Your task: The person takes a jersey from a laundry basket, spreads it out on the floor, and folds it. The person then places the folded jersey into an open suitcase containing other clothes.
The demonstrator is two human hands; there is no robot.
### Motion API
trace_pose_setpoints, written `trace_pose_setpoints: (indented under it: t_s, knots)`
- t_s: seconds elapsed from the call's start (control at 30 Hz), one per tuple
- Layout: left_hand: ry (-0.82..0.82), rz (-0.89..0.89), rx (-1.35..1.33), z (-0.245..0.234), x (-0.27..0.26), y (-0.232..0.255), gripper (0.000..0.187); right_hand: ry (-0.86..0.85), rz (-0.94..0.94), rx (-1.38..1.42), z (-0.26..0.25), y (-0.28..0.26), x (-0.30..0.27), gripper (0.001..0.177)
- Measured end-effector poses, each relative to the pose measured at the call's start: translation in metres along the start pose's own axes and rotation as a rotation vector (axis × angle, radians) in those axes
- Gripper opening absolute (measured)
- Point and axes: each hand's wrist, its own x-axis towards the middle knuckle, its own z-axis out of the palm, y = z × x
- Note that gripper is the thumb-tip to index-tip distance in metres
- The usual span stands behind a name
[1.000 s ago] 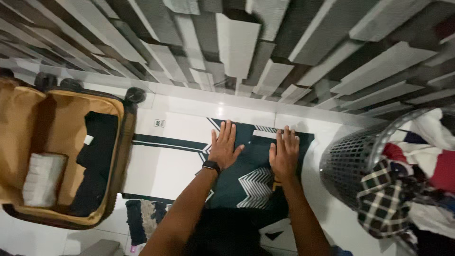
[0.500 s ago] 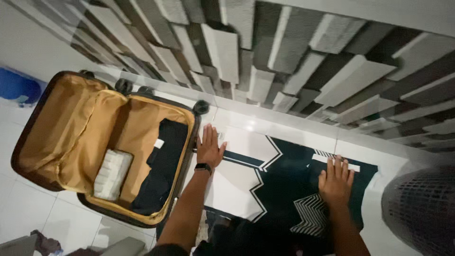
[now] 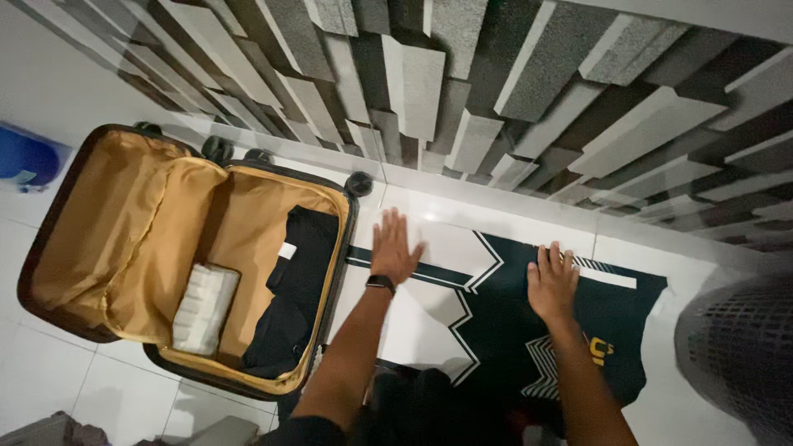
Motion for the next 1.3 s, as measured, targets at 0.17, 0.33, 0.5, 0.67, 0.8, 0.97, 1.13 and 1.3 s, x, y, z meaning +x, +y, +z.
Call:
trace_pose_setpoints:
  t_s: [0.17,0.33,0.5,0.67,0.8,0.97,1.13,1.3]
  knots:
    - [0.059,0.036,0.276,0.022,0.021,-0.047,0.063,0.168,-0.050,0.176,-0.014,0.061,0.003,0.040]
    - [0.188,0.288,0.498,0.009,0.043,-0.065,0.047,0.098,-0.001,-0.094,-0.047,0.131,-0.008,0.040]
    - [-0.160,0.245,0.518,-0.040,0.061,-0.043,0.022,-0.045,0.118,-0.170,-0.072,0.152,0.005,0.039]
    - [-0.190,0.253,0.530,-0.039,0.077,-0.058,0.023,-0.316,0.363,-0.275,-0.113,0.131,0.017,0.037]
    - [-0.279,0.220,0.630,-0.032,0.088,-0.072,0.025,-0.364,0.385,-0.280,-0.127,0.132,0.022,0.039]
    - [-0.326,0.133,0.665,-0.050,0.086,-0.053,0.026,-0.402,0.355,-0.334,-0.126,0.146,0.027,0.028]
    - [-0.249,0.034,0.637,-0.057,0.091,-0.036,0.028,-0.303,0.323,-0.322,-0.113,0.171,0.044,0.026]
    - [-0.148,-0.081,0.489,-0.067,0.095,-0.017,0.030,-0.040,0.271,-0.261,-0.097,0.185,0.047,0.024]
